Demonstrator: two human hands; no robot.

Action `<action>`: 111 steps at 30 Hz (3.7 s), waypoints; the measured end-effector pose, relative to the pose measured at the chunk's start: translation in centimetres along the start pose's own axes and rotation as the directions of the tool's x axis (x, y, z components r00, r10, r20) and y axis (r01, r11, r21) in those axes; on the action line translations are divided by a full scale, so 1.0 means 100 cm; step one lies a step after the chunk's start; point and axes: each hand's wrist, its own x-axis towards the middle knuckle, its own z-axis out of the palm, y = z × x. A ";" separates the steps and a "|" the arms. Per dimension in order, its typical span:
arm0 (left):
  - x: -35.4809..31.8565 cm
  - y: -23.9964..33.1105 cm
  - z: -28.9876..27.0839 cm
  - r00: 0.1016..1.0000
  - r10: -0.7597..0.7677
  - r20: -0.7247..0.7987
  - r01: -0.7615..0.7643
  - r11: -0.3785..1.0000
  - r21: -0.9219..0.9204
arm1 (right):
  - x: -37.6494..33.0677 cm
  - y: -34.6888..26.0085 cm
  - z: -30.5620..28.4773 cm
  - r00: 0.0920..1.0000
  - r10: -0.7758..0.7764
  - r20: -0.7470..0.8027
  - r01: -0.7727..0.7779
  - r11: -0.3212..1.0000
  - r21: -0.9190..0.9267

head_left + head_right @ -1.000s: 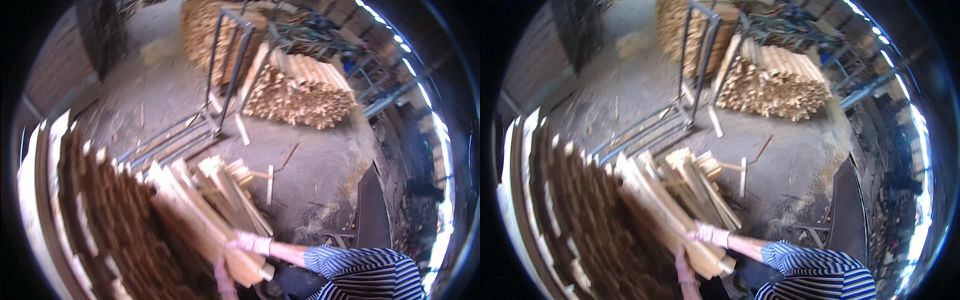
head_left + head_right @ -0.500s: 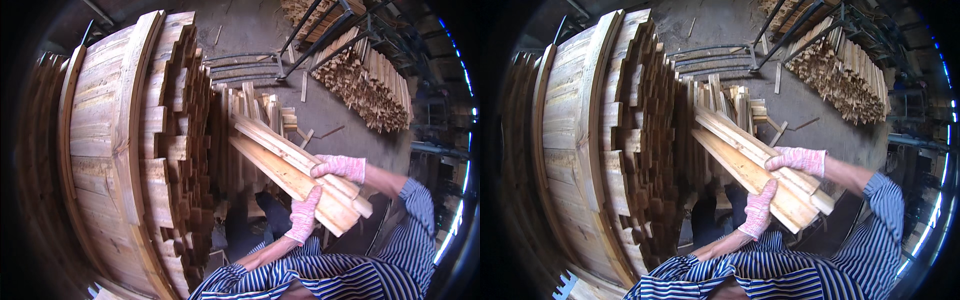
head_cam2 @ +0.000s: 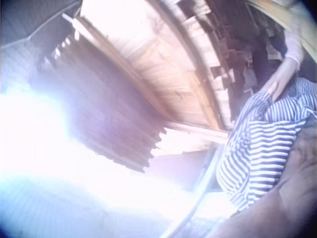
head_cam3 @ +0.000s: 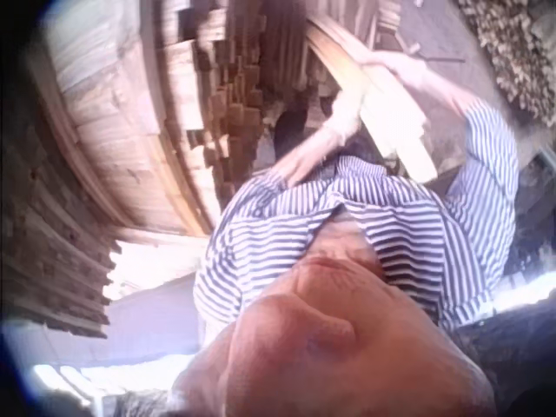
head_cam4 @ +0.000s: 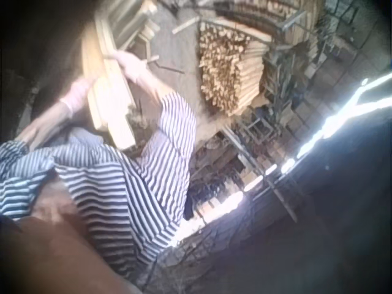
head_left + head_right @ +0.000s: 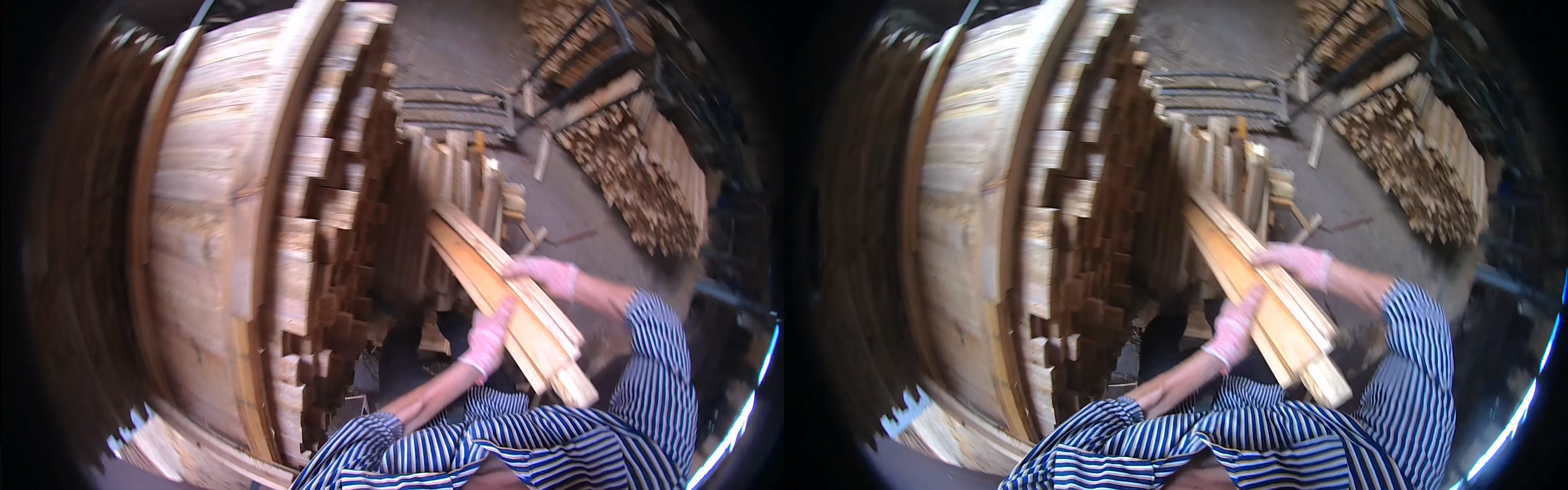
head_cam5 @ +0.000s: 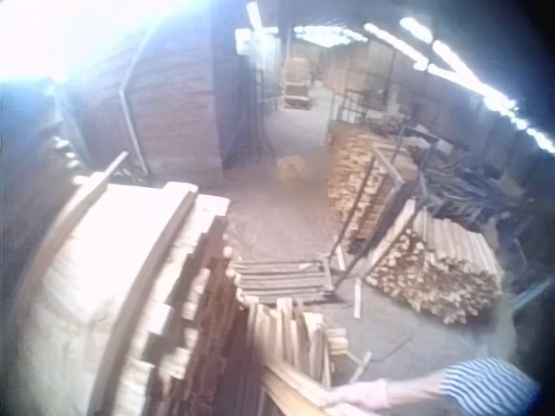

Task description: The person is stacking wooden planks in a lumber yard. They repeatedly pick up planks from a pile and place them onto a growing stack, aligning them carefully. The person wears gloves and a striped shirt while performing this repetitive manual labor.

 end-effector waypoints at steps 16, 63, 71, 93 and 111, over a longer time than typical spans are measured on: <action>-0.142 0.119 0.009 0.511 0.837 -0.198 -0.835 0.538 0.120 | -0.114 -0.117 0.197 0.623 -0.621 0.476 0.782 0.488 -0.387; -0.379 0.217 -0.370 -0.133 0.536 -0.834 0.470 0.774 0.423 | -0.049 -0.185 0.505 0.136 -0.578 0.805 0.741 -0.480 -0.470; -0.447 0.179 -0.420 0.132 0.755 -0.642 -0.752 0.499 0.431 | -0.006 -0.227 0.513 0.163 -0.615 0.772 0.176 -0.751 -0.636; -0.431 0.202 -0.447 -0.128 0.417 -0.900 -0.138 0.891 0.432 | 0.001 -0.041 0.623 0.724 -0.396 0.564 0.420 -0.396 -0.817; -0.455 0.202 -0.521 -0.167 0.210 -0.963 0.159 0.970 0.184 | -0.006 -0.033 0.630 0.714 -0.408 0.569 0.422 -0.399 -0.814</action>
